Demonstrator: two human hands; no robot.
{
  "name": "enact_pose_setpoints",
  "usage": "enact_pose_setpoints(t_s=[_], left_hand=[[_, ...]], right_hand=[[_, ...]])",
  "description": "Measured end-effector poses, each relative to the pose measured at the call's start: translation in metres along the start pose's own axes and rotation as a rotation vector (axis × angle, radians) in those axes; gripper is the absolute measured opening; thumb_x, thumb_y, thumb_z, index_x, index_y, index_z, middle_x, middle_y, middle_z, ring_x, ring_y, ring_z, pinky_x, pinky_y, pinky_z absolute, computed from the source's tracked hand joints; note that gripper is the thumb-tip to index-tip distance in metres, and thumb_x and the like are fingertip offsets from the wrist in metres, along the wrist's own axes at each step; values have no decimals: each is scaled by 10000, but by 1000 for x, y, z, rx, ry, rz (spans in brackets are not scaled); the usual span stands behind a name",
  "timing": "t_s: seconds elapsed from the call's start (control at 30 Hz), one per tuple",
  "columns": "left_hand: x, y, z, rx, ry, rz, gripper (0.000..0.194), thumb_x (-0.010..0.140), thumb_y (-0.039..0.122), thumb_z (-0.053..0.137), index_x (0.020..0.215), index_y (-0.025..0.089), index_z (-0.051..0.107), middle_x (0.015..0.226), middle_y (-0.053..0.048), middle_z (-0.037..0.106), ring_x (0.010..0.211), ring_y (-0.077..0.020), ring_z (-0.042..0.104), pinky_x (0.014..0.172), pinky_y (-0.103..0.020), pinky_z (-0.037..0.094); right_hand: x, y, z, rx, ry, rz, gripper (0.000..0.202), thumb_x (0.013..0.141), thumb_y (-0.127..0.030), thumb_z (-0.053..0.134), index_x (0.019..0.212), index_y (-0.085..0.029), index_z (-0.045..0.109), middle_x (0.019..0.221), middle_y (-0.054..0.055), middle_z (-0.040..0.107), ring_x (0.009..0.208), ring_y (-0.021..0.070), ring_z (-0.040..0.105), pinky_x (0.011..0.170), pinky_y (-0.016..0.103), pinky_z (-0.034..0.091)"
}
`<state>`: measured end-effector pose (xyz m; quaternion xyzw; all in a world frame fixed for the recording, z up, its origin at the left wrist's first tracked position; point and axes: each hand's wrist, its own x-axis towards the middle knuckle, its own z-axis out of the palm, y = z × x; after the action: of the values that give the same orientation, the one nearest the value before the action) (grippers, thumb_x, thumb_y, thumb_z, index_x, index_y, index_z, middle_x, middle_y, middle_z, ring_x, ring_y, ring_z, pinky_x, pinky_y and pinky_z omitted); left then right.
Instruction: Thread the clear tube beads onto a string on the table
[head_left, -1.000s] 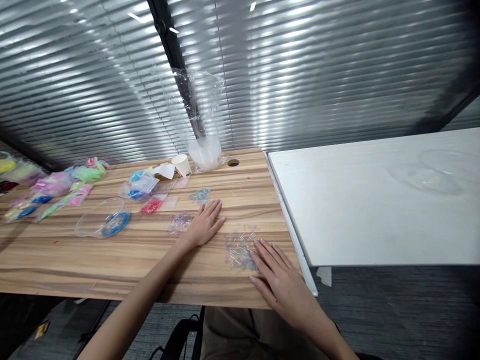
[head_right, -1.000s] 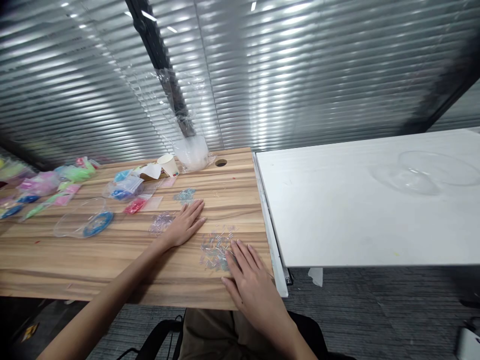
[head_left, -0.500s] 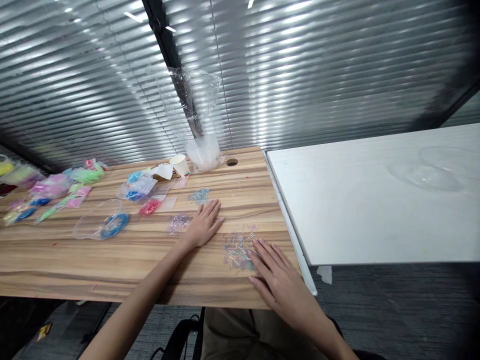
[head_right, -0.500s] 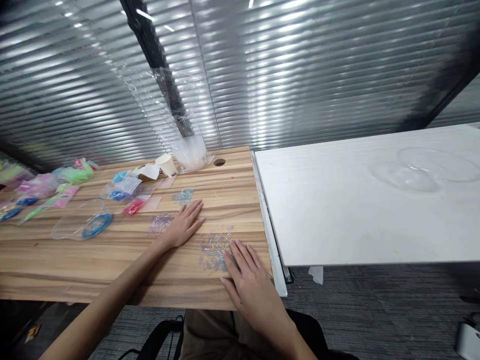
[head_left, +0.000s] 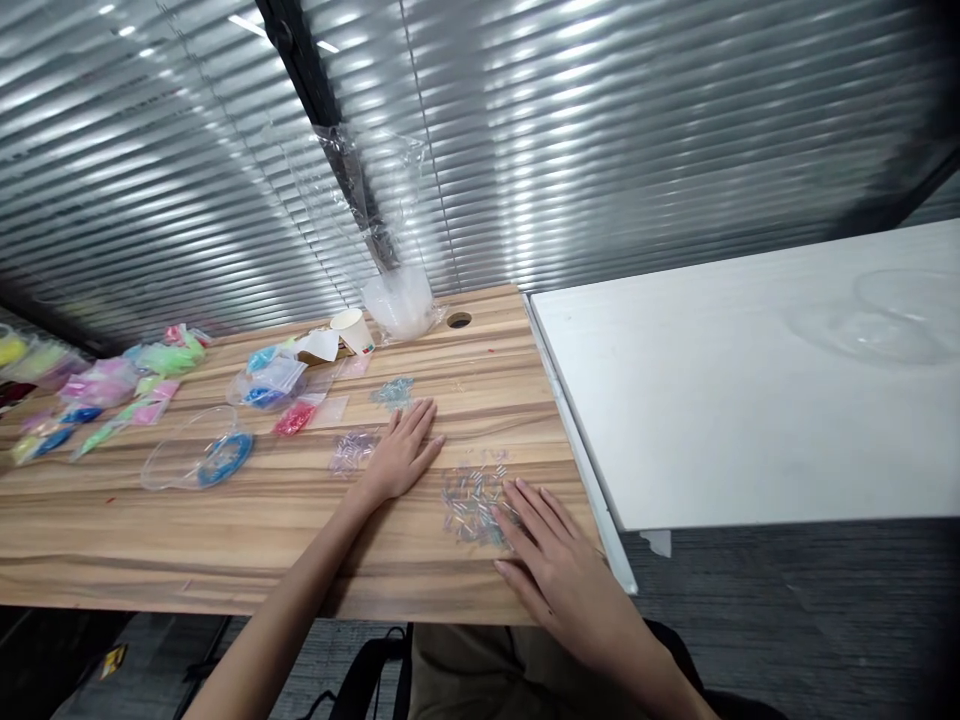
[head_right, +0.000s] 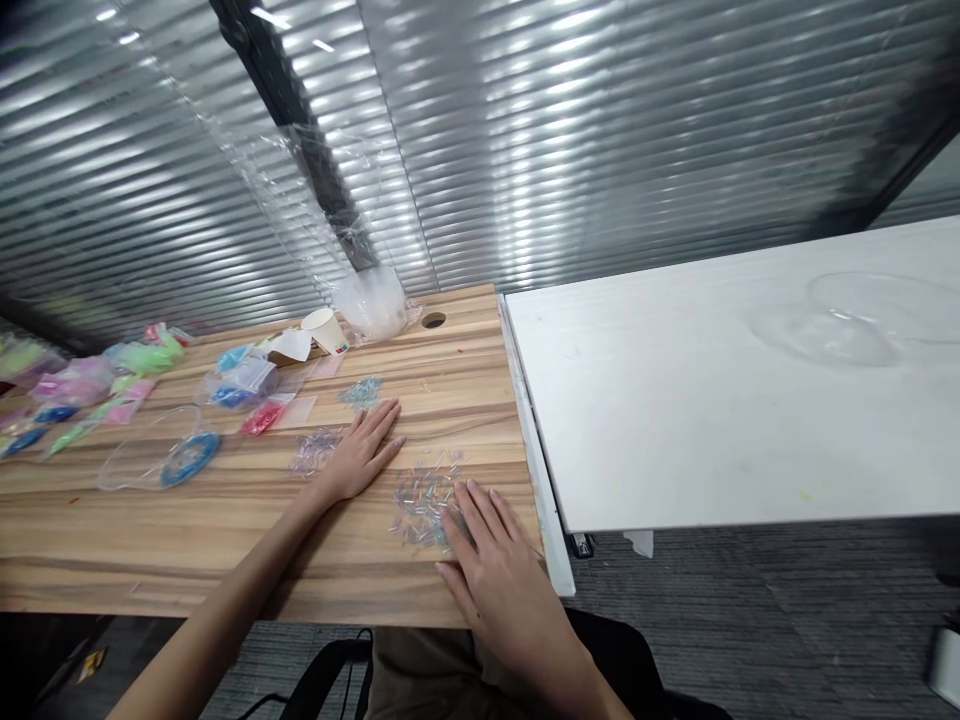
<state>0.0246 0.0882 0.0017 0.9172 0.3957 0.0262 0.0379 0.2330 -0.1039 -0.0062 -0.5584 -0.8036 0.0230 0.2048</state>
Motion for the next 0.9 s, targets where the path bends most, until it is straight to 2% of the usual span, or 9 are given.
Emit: enact_pose_setpoints(t_s=[0.5,0.73,0.9], left_hand=[[0,0,2,35,37,-19,645,975,513,160,1478,119,71,1525,-138,135,1412,-222,72,1133,-489,95],[0,-5,2,90,-12,89,653,967,544,146,1485,157,50,1526,-103,145,1413,-217,62,1134,-490,45],[16,-15,5,102,14,110,640,971,532,168,1485,163,67,1517,-113,184,1408,-222,116,1131,-501,10]], right_hand=[[1,1,-1,-30,1,-10,495,923,-377,444,1359,-143,428,1425,119,399,1328,276,336,1063,457,364],[1,0,2,8,18,26,487,937,-379,413,1370,-157,409,1449,89,367,1349,246,301,1088,439,335],[2,-1,1,25,16,39,492,935,-366,423,1383,-164,391,1449,84,368,1346,239,307,1090,439,335]])
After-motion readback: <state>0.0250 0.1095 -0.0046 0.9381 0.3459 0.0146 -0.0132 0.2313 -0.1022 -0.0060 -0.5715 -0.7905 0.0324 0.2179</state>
